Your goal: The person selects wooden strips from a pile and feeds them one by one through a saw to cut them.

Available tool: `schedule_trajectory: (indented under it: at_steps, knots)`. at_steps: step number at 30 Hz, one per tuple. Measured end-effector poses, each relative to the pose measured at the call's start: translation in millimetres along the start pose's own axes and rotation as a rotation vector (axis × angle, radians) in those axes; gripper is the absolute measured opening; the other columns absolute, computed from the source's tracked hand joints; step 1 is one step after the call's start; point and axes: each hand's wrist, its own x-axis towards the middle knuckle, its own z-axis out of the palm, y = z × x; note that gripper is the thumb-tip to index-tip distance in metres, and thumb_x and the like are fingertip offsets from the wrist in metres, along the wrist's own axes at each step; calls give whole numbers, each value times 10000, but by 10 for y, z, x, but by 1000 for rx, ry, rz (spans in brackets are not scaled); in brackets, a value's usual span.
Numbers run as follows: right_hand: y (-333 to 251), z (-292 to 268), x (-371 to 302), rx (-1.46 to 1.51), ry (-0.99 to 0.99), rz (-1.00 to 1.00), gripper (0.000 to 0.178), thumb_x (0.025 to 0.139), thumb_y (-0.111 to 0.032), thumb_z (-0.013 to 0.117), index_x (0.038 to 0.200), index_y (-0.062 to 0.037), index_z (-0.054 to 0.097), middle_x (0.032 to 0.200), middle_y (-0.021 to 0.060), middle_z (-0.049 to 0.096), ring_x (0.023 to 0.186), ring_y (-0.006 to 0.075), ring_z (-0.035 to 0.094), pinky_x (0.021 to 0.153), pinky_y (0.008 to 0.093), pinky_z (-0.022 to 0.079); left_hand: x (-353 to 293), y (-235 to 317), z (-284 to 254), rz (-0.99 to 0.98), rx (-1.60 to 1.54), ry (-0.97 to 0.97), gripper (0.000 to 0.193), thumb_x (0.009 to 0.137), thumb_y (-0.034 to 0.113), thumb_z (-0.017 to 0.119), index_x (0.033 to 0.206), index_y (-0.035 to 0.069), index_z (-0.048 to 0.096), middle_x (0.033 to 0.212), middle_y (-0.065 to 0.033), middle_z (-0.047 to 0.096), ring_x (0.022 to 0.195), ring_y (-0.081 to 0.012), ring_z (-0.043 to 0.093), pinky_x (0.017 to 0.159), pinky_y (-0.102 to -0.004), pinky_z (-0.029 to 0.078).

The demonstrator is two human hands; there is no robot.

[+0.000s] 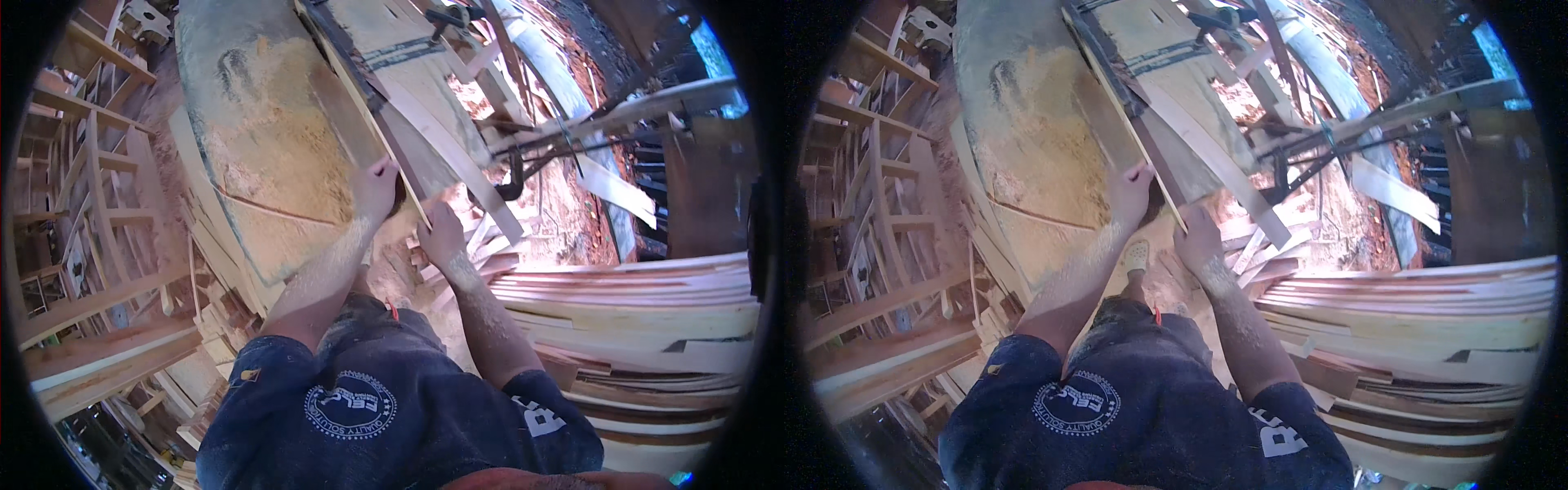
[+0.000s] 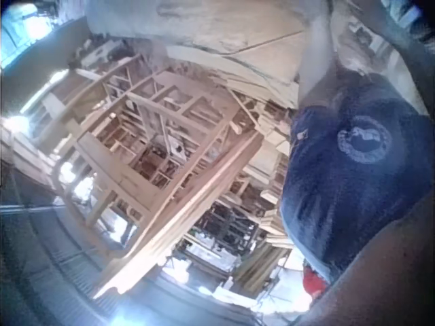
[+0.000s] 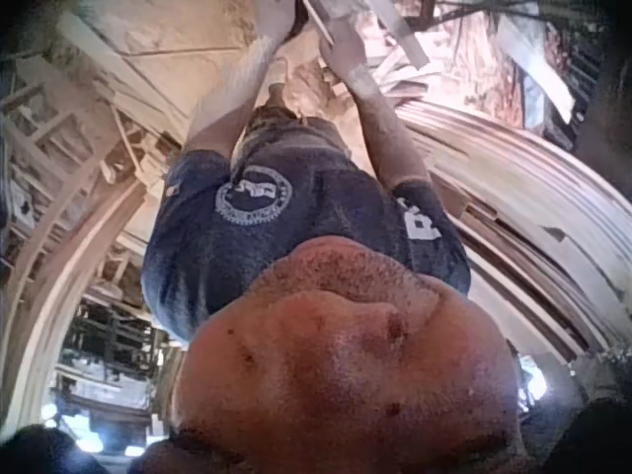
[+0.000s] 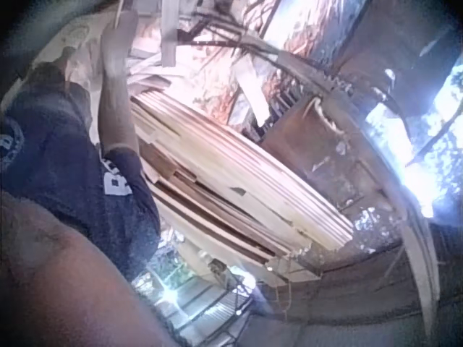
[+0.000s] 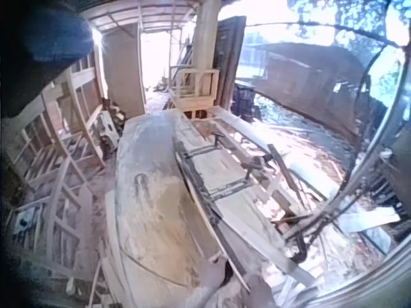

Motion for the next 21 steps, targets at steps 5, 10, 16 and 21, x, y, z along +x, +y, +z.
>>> schedule_trajectory:
  at_steps: [5, 10, 16, 21]
  knots:
    - [407, -802, -1628, -31, -193, 146, 178, 814, -117, 704, 887, -34, 565, 810, 182, 596, 788, 409, 608, 682, 490, 486, -1165, -129, -63, -488, -493, -265, 291, 987, 272, 682, 1135, 33, 755, 1013, -30, 733, 925, -169, 688, 824, -343, 568]
    - [559, -1590, -3048, -122, -316, 408, 193, 816, -105, 726, 848, -18, 556, 768, 186, 603, 716, 389, 623, 653, 444, 495, -1537, 81, 17, -946, -872, -481, 368, 1026, 433, 628, 1247, 140, 652, 1082, -29, 686, 996, -185, 630, 898, -366, 507]
    - [1053, -1610, -3849, -362, 51, 540, 412, 844, -160, 766, 1193, 1, 619, 1103, 243, 627, 1081, 433, 588, 972, 519, 467, -2092, 177, 307, -206, -419, -509, 296, 1012, 282, 663, 1237, 91, 640, 1058, -14, 702, 910, -173, 676, 805, -343, 538]
    - [765, -1766, -3251, -182, 106, 252, 387, 852, -154, 754, 1192, -14, 635, 1114, 228, 644, 1077, 425, 601, 949, 499, 482, -2079, 1353, -163, 489, 76, -399, 262, 926, 167, 682, 1164, 57, 676, 933, -159, 743, 850, -336, 728, 781, -414, 564]
